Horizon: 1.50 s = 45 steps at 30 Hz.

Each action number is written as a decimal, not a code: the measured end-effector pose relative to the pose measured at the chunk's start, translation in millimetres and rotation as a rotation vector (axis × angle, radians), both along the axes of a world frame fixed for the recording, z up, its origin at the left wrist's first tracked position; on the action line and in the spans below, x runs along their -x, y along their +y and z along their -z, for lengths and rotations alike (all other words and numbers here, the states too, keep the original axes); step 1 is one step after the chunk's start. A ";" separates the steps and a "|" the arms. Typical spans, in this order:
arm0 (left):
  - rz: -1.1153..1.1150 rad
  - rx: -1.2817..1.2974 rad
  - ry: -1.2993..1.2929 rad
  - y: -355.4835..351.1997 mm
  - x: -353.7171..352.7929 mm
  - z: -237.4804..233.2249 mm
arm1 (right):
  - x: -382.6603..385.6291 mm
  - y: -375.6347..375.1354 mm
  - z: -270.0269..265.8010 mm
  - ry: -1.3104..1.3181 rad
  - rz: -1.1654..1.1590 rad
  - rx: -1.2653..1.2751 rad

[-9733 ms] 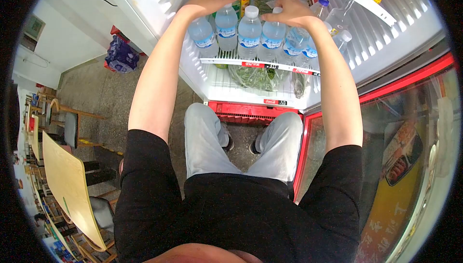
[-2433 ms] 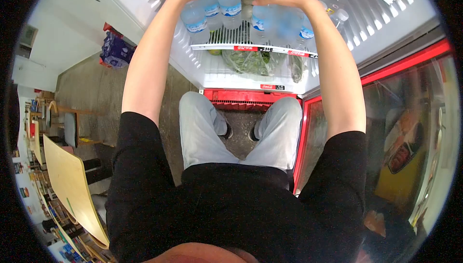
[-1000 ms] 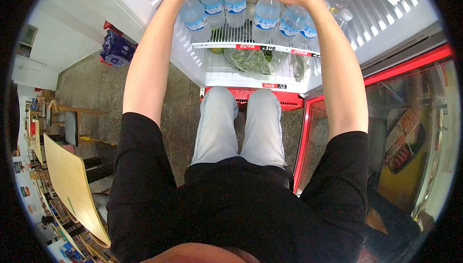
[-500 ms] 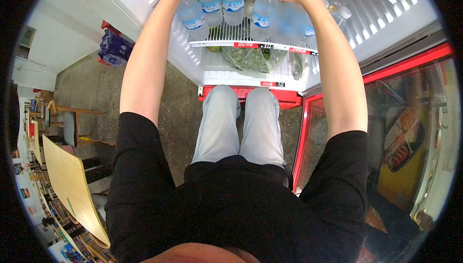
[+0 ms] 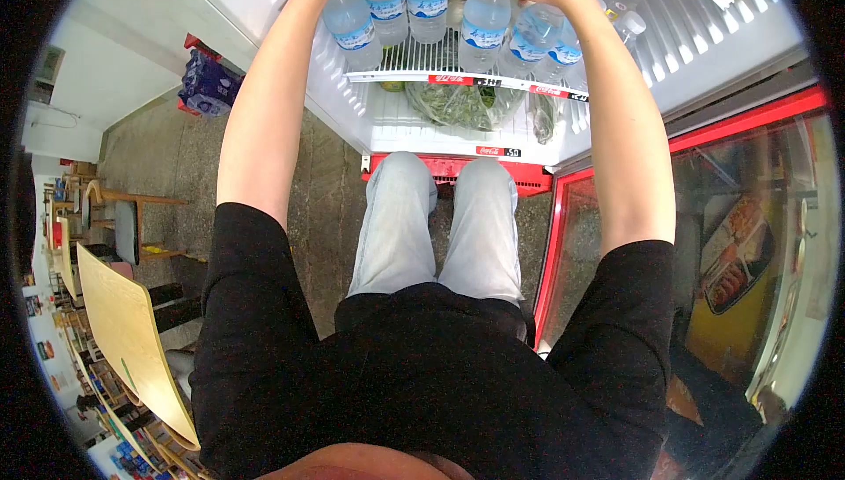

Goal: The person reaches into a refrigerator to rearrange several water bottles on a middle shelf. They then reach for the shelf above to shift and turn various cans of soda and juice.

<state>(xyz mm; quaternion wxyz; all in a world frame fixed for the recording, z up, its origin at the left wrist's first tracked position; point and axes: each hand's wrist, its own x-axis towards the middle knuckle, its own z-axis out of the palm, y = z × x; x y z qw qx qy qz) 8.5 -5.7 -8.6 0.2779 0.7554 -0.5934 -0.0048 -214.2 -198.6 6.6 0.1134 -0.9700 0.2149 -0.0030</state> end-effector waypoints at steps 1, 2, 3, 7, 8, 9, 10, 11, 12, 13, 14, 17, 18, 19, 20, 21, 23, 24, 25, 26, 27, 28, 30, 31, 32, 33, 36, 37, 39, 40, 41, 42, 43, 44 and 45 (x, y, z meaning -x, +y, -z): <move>0.009 -0.002 -0.003 -1.1 -1.4 0.2 | 1.0 -1.4 0.8 -0.022 -0.030 -0.004; 0.018 -0.004 -0.007 -1.9 -2.6 0.9 | 1.5 -2.7 1.7 -0.043 -0.060 -0.008; 0.014 -0.005 -0.012 -1.9 -2.1 1.0 | 2.1 -1.9 1.4 -0.047 -0.064 -0.006; 0.009 -0.004 -0.006 -0.7 -0.3 -0.1 | 9.4 10.9 -14.8 -0.015 -0.107 0.012; 0.009 -0.002 0.003 0.1 0.1 -0.5 | 10.3 14.5 -19.7 0.006 -0.125 0.020; 0.014 0.011 0.009 -0.6 -0.9 1.1 | 8.3 10.8 -14.0 -0.021 -0.106 0.018; 0.018 0.025 0.015 -1.5 -2.5 3.7 | 4.8 4.2 -3.4 -0.049 -0.087 0.017; 0.023 0.038 0.021 -2.5 -4.2 5.8 | 2.2 -3.2 5.0 -0.077 -0.067 0.016; 0.020 0.035 0.029 -1.9 -3.1 4.6 | 1.0 -5.8 7.0 -0.085 -0.061 0.031; 0.017 0.031 0.038 -1.3 -2.0 3.6 | 0.1 -8.6 8.8 -0.093 -0.056 0.046; 0.014 0.028 0.047 -0.8 -1.0 2.6 | -0.4 -11.6 10.7 -0.101 -0.050 0.060; 0.018 0.020 0.058 -1.3 -1.8 1.8 | 1.3 -10.9 9.9 -0.111 -0.083 0.014; 0.018 0.018 0.050 -1.2 -2.0 1.6 | 1.2 -11.3 9.8 -0.101 -0.081 0.016; 0.019 0.015 0.043 -1.3 -2.1 1.4 | 1.3 -11.9 9.5 -0.091 -0.079 0.018; 0.021 0.013 0.035 -1.5 -2.0 1.3 | 1.4 -12.5 9.2 -0.081 -0.077 0.020; 0.022 0.010 0.034 -2.8 -3.4 2.3 | 1.4 -12.8 9.3 -0.085 -0.073 0.038; 0.026 0.003 0.033 -5.2 -5.8 4.4 | 1.3 -12.8 10.2 -0.093 -0.064 0.073; 0.024 0.000 0.033 -4.9 -4.6 3.3 | 1.3 -11.9 10.1 -0.100 -0.066 0.065; 0.021 -0.003 0.032 -4.4 -3.6 2.1 | 1.2 -10.8 10.4 -0.107 -0.069 0.057; 0.018 -0.006 0.032 -3.8 -2.5 1.2 | 1.3 -9.8 10.5 -0.115 -0.071 0.049; 0.017 -0.002 0.024 -3.3 -2.1 1.0 | 1.4 -8.8 9.9 -0.107 -0.069 0.036; 0.017 0.002 0.017 -2.9 -1.9 0.6 | 1.4 -8.1 9.1 -0.100 -0.067 0.023; 0.017 0.004 0.009 -2.9 -2.3 0.3 | 2.3 -5.4 7.4 -0.098 -0.075 0.001; 0.018 0.002 0.009 -3.4 -2.6 0.8 | 3.5 -3.1 6.2 -0.102 -0.085 -0.008; 0.020 0.000 0.010 -4.2 -2.8 1.3 | 4.5 -2.1 5.3 -0.106 -0.094 -0.017; 0.016 -0.008 0.025 -3.8 -1.6 0.2 | 4.9 -2.7 5.1 -0.103 -0.092 -0.015; -0.001 -0.021 0.053 -1.8 0.9 -1.2 | 5.1 -1.5 4.7 -0.100 -0.086 -0.011; -0.008 -0.018 0.051 -1.6 1.2 -0.9 | 5.5 0.6 4.4 -0.103 -0.084 -0.012; -0.012 -0.005 0.041 -2.5 -0.6 1.1 | 5.8 5.2 2.5 -0.095 -0.089 -0.035; -0.008 0.006 0.034 -3.6 -2.5 3.2 | 5.4 8.0 1.0 -0.084 -0.096 -0.058; -0.004 0.017 0.027 -4.6 -4.6 4.7 | 4.9 10.5 -0.2 -0.073 -0.104 -0.080; -0.011 0.009 0.023 -3.9 -3.4 3.2 | 4.5 12.2 -0.4 -0.078 -0.113 -0.096; -0.018 0.001 0.019 -3.1 -2.0 1.9 | 4.1 13.6 -0.2 -0.082 -0.121 -0.111; -0.025 -0.007 0.016 -2.4 -0.6 0.9 | 3.8 15.4 0.0 -0.086 -0.129 -0.128; -0.023 -0.013 0.028 -1.9 0.4 -0.1 | 3.2 17.6 -1.9 -0.075 -0.142 -0.122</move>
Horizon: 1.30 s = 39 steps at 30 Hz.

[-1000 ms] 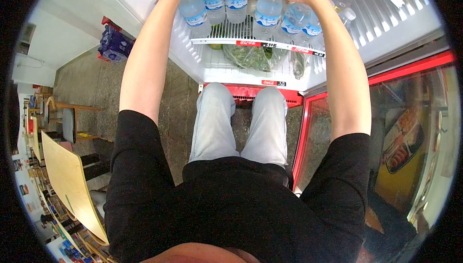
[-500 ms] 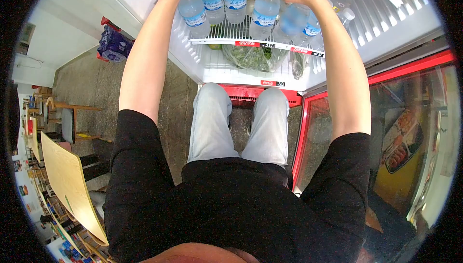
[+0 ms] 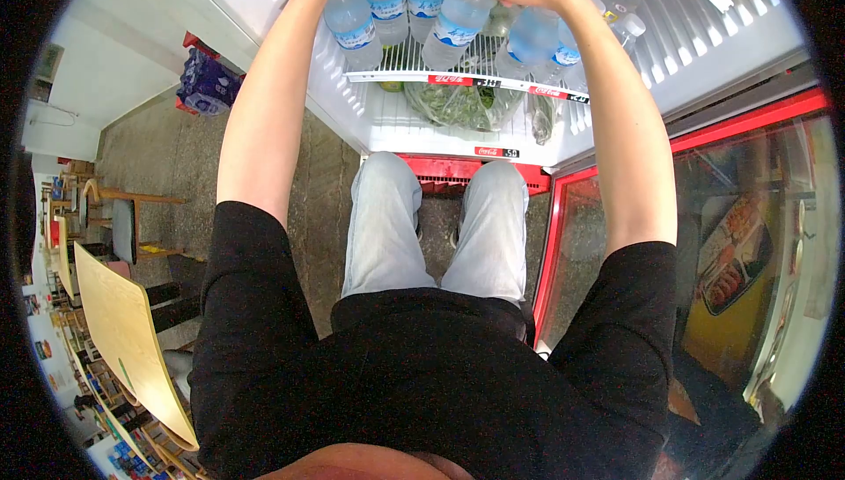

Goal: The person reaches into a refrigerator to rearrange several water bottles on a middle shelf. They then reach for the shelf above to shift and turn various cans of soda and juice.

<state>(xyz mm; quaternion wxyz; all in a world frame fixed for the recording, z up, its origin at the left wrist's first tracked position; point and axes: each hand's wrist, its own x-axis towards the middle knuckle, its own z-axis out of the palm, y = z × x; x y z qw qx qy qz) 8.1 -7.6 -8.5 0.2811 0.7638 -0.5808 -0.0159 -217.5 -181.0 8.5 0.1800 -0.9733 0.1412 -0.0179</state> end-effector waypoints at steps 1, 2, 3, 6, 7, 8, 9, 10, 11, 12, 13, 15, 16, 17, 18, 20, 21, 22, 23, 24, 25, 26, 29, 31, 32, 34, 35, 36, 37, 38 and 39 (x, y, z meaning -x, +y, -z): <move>0.002 -0.006 0.011 0.5 1.1 -1.2 | -0.6 2.4 -3.3 0.010 -0.013 0.007; 0.003 -0.013 0.022 1.1 2.0 -2.3 | -1.0 4.6 -5.3 0.020 -0.026 0.014; 0.012 -0.008 0.031 0.6 -0.2 -0.8 | -1.1 7.4 -5.0 0.001 -0.032 0.005; 0.029 0.010 0.048 0.9 -4.5 2.9 | -2.5 11.9 -4.1 -0.027 -0.047 -0.016; 0.030 0.019 0.051 1.1 -4.4 3.5 | -3.2 11.4 -4.3 -0.015 -0.049 -0.020; 0.031 0.027 0.053 1.1 -4.1 3.8 | -3.3 10.8 -4.5 -0.003 -0.050 -0.023; 0.026 0.024 0.053 1.7 -2.7 2.8 | -3.3 10.1 -3.6 -0.015 -0.052 -0.021; 0.020 0.021 0.054 2.4 -1.2 1.9 | -3.1 9.5 -1.9 -0.027 -0.054 -0.020; 0.015 0.019 0.054 3.0 0.2 0.9 | -2.7 8.8 -1.0 -0.038 -0.056 -0.018; 0.019 0.018 0.062 2.4 -0.3 1.5 | -2.0 8.3 -1.1 -0.031 -0.043 -0.024; 0.023 0.017 0.069 1.6 -0.9 2.0 | -1.2 7.8 -1.2 -0.024 -0.030 -0.029; 0.035 0.020 0.068 -0.1 -2.9 3.5 | -0.1 6.1 -1.5 -0.020 -0.023 -0.032; 0.043 0.024 0.059 -0.5 -4.6 4.4 | -0.2 4.6 -1.6 -0.024 -0.029 -0.030; 0.051 0.028 0.049 -1.0 -6.2 5.5 | -0.4 3.1 -1.6 -0.028 -0.035 -0.029; 0.048 0.024 0.042 -0.9 -5.9 5.2 | -0.6 0.7 0.5 -0.053 -0.045 -0.018; 0.041 0.016 0.029 -0.7 -5.0 4.7 | -1.1 -3.1 6.2 -0.102 -0.066 0.002; 0.038 0.015 0.024 -0.6 -5.4 4.9 | -0.5 -1.0 5.4 -0.119 -0.060 -0.004; 0.035 0.014 0.018 -0.6 -5.7 4.8 | 0.6 2.0 4.8 -0.135 -0.053 -0.009; 0.032 0.013 0.013 -0.7 -6.1 4.9 | 1.2 3.8 4.2 -0.152 -0.046 -0.014; 0.022 0.010 0.010 -0.2 -4.7 4.1 | 0.7 2.1 4.5 -0.146 -0.068 -0.022; 0.012 0.007 0.008 0.4 -3.2 3.6 | -0.6 -0.5 5.1 -0.140 -0.090 -0.030; 0.002 0.004 0.006 0.9 -1.9 2.8 | -1.5 -2.4 5.6 -0.134 -0.113 -0.038; 0.011 0.016 0.019 0.1 -2.7 4.0 | 6.6 3.5 -11.0 -0.109 -0.123 -0.121; 0.031 0.019 0.021 0.4 -3.7 4.0 | 9.1 10.5 -15.7 -0.129 -0.128 -0.090; 0.040 0.021 0.022 0.5 -4.1 4.1 | 9.4 12.4 -16.5 -0.139 -0.131 -0.074; 0.034 0.015 0.011 -0.2 -4.5 4.2 | 9.5 11.0 -13.3 -0.170 -0.151 -0.158; 0.030 0.012 0.006 -0.4 -4.6 4.5 | 9.4 9.9 -11.0 -0.186 -0.162 -0.201; 0.029 0.019 0.006 -0.7 -4.8 4.8 | 9.2 8.3 -9.3 -0.225 -0.208 -0.189; 0.028 0.026 0.005 -0.8 -4.9 5.2 | 9.0 6.8 -7.9 -0.264 -0.255 -0.177; 0.027 0.033 0.004 -1.0 -5.1 5.5 | 8.9 5.1 -6.7 -0.302 -0.301 -0.165; 0.023 0.022 0.008 -0.4 -3.9 4.2 | 9.4 5.9 -7.8 -0.285 -0.287 -0.174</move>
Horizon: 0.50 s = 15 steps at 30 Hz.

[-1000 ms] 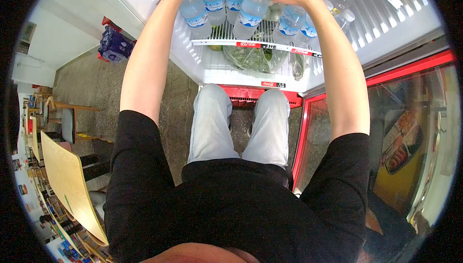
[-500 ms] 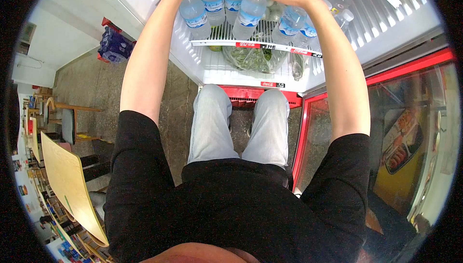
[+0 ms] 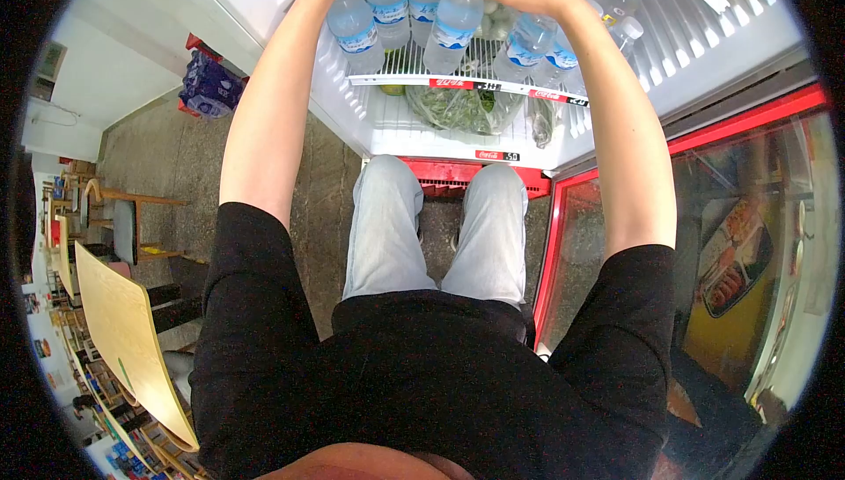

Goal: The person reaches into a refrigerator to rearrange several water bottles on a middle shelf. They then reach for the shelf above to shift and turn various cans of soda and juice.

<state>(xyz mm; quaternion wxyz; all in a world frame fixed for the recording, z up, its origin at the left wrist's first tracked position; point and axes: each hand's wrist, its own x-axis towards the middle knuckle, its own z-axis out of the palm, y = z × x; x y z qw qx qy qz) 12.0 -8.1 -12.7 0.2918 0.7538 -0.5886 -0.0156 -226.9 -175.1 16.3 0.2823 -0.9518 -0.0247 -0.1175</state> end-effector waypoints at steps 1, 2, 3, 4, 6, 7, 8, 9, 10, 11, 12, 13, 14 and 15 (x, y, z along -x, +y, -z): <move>-0.004 -0.010 0.004 0.6 1.1 -1.3 | 0.7 0.6 -1.2 0.019 0.011 -0.009; -0.007 -0.021 0.008 1.3 2.3 -2.5 | 1.2 1.5 -2.6 0.039 0.023 -0.017; -0.006 -0.021 0.009 0.9 1.7 -2.1 | 1.5 2.2 -4.0 0.046 0.037 0.027; -0.005 -0.021 0.010 0.6 1.0 -1.7 | 1.8 2.9 -5.4 0.053 0.051 0.071; -0.010 -0.023 0.010 0.2 0.5 -1.2 | 1.3 2.2 -5.5 0.065 0.054 0.091; -0.016 -0.025 0.008 0.0 0.7 -1.2 | 0.1 0.1 -4.1 0.069 0.043 0.066; -0.022 -0.027 0.006 -0.1 1.0 -1.1 | -1.0 -1.8 -2.3 0.073 0.032 0.041; -0.022 -0.026 0.004 -0.4 0.7 -0.6 | -1.8 -2.9 0.6 0.052 -0.002 -0.018; -0.023 -0.025 0.001 -0.9 0.4 -0.1 | -2.5 -3.9 4.2 0.031 -0.037 -0.078; -0.024 -0.024 -0.002 -1.1 0.1 0.1 | -2.9 -5.4 6.5 0.009 -0.071 -0.137; -0.024 -0.020 0.001 -0.8 0.2 0.1 | -2.1 -2.8 3.8 0.062 -0.037 -0.156; -0.023 -0.016 0.004 -0.2 0.4 0.0 | -0.8 -0.6 0.1 0.115 -0.004 -0.175; -0.023 -0.012 0.007 0.3 0.5 -0.2 | 0.6 1.9 -3.6 0.167 0.030 -0.195; -0.021 -0.013 -0.001 0.2 0.5 -0.4 | 2.5 6.9 -8.6 0.176 0.046 -0.171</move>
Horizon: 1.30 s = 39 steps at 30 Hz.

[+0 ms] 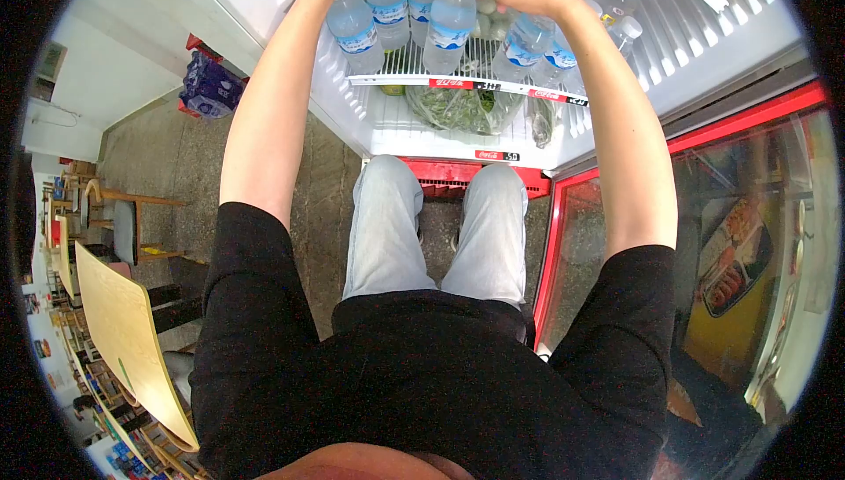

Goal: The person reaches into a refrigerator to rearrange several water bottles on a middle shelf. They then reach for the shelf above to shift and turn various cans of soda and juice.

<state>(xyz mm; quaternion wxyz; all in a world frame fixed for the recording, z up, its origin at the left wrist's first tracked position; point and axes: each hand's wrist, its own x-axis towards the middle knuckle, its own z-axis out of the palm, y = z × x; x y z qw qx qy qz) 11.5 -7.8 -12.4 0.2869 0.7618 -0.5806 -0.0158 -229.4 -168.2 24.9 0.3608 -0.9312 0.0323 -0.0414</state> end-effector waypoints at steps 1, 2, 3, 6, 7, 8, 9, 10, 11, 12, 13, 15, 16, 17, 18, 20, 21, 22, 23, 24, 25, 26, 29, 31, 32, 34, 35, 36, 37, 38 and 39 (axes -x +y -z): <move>0.002 0.000 -0.008 -0.1 0.0 -0.3 | 2.1 5.9 -5.3 0.011 0.013 0.025; 0.004 0.000 -0.015 -0.4 0.1 -0.3 | 3.3 8.6 -7.8 0.022 0.027 0.049; 0.006 0.004 -0.019 -1.1 -0.4 0.3 | 3.5 8.3 -7.4 0.011 0.021 0.049; 0.010 0.011 -0.024 -2.0 -1.0 1.4 | 2.7 4.9 -2.7 -0.024 -0.005 0.055; 0.010 0.008 -0.022 -1.8 -0.7 1.2 | 0.9 1.5 0.5 -0.037 -0.019 0.061; 0.010 0.005 -0.020 -1.5 -0.5 1.1 | -0.2 -1.1 2.9 -0.049 -0.033 0.067; 0.017 0.012 -0.022 -1.2 -0.8 1.2 | -0.1 0.7 1.6 -0.040 -0.026 0.072; 0.025 0.019 -0.024 -1.1 -1.1 1.2 | 0.4 3.1 -0.6 -0.032 -0.019 0.077; 0.032 0.027 -0.026 -1.2 -1.2 1.2 | 0.7 4.6 -2.0 -0.023 -0.012 0.082; 0.033 0.019 -0.027 -0.8 -0.4 0.2 | 0.6 4.8 -2.1 -0.023 -0.014 0.078; 0.034 0.012 -0.027 -0.7 0.3 -1.0 | 0.6 4.8 -2.1 -0.022 -0.016 0.073; 0.038 -0.015 -0.010 0.7 3.6 -6.2 | 0.4 3.9 -1.7 -0.035 -0.025 0.065; 0.041 -0.035 0.008 2.2 6.3 -9.7 | 0.1 2.4 -0.2 -0.049 -0.032 0.061; 0.043 -0.056 0.026 4.4 9.4 -12.4 | -0.3 1.1 1.7 -0.063 -0.040 0.056; 0.048 -0.044 0.050 5.4 10.1 -12.5 | -0.9 -0.5 3.6 -0.080 -0.044 0.046; 0.057 -0.021 0.099 7.4 11.5 -12.5 | -1.8 -3.1 7.0 -0.116 -0.050 0.025; 0.057 -0.016 0.110 8.8 13.3 -13.0 | -1.9 -3.0 7.5 -0.107 -0.039 -0.002; 0.057 -0.009 0.121 10.0 15.0 -13.8 | -2.0 -3.1 7.9 -0.099 -0.027 -0.030; 0.057 -0.003 0.131 10.8 16.7 -15.0 | -2.0 -3.2 7.9 -0.091 -0.015 -0.056; 0.051 -0.005 0.137 10.5 16.7 -14.8 | -1.4 -1.2 6.3 -0.074 0.007 -0.059; 0.044 -0.007 0.143 10.2 16.7 -14.4 | -0.4 0.9 4.7 -0.058 0.029 -0.061; 0.038 -0.009 0.148 10.0 16.6 -14.4 | 0.7 3.4 2.8 -0.042 0.050 -0.064; 0.029 -0.040 0.135 9.4 18.4 -16.8 | 6.4 16.7 -6.5 -0.018 0.064 -0.029; 0.040 -0.011 0.148 10.7 17.4 -14.1 | 3.2 6.8 5.7 -0.089 0.012 0.159; 0.045 0.004 0.154 10.9 16.6 -13.0 | 0.9 0.7 13.4 -0.125 -0.015 0.254; 0.046 -0.015 0.123 10.8 16.6 -14.2 | -2.6 -3.6 22.3 -0.171 -0.050 0.176; 0.047 -0.024 0.107 10.6 16.6 -14.8 | -3.6 -6.8 25.3 -0.194 -0.067 0.137; 0.044 -0.021 0.114 10.3 16.3 -14.2 | -3.0 -6.1 24.0 -0.180 -0.058 0.141; 0.042 -0.019 0.121 9.9 16.2 -12.9 | -2.1 -5.6 22.9 -0.166 -0.049 0.145; 0.039 -0.015 0.128 9.5 15.8 -12.3 | -1.3 -5.0 21.4 -0.152 -0.040 0.149; 0.036 -0.022 0.114 9.2 15.4 -12.8 | -0.6 -4.5 19.4 -0.130 -0.027 0.174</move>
